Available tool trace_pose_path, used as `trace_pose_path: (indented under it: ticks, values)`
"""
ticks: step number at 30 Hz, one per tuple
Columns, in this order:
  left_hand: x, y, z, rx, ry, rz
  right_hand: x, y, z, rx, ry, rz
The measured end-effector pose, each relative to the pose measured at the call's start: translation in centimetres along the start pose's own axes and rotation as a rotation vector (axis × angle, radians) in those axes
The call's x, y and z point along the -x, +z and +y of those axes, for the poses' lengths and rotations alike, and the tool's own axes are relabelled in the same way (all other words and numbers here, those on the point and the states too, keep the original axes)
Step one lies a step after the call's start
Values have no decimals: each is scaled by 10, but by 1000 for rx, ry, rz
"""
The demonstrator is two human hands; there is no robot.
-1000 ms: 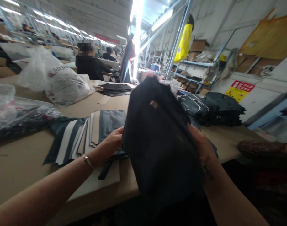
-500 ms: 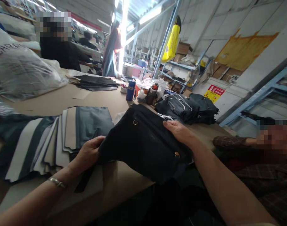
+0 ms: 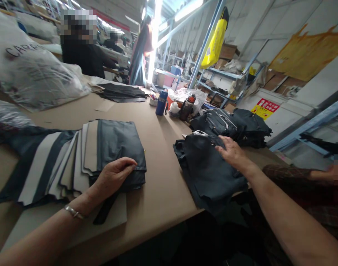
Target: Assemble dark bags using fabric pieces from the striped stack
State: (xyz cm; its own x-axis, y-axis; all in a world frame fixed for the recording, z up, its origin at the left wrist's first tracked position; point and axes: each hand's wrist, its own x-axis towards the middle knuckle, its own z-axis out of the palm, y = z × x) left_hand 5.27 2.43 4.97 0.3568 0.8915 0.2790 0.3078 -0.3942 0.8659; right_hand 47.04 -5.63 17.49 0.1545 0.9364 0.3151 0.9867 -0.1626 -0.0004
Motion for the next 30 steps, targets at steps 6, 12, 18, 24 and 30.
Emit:
trace_pose_path:
  ticks: [6, 12, 18, 24, 30]
  values:
    - [11, 2, 18, 41, 19, 16, 36, 78, -54, 278, -46, -136]
    - [5, -37, 31, -249, -96, 56, 29, 145, -3, 140, -87, -155]
    - [-19, -108, 13, -672, -304, 125, 49, 109, -44, -129, -335, 124]
    - [-46, -102, 8, -884, -485, -7, 89, 84, -133, -382, -495, 128]
    - [-58, -103, 11, -894, -561, 10, 116, 87, -170, -489, -549, 40]
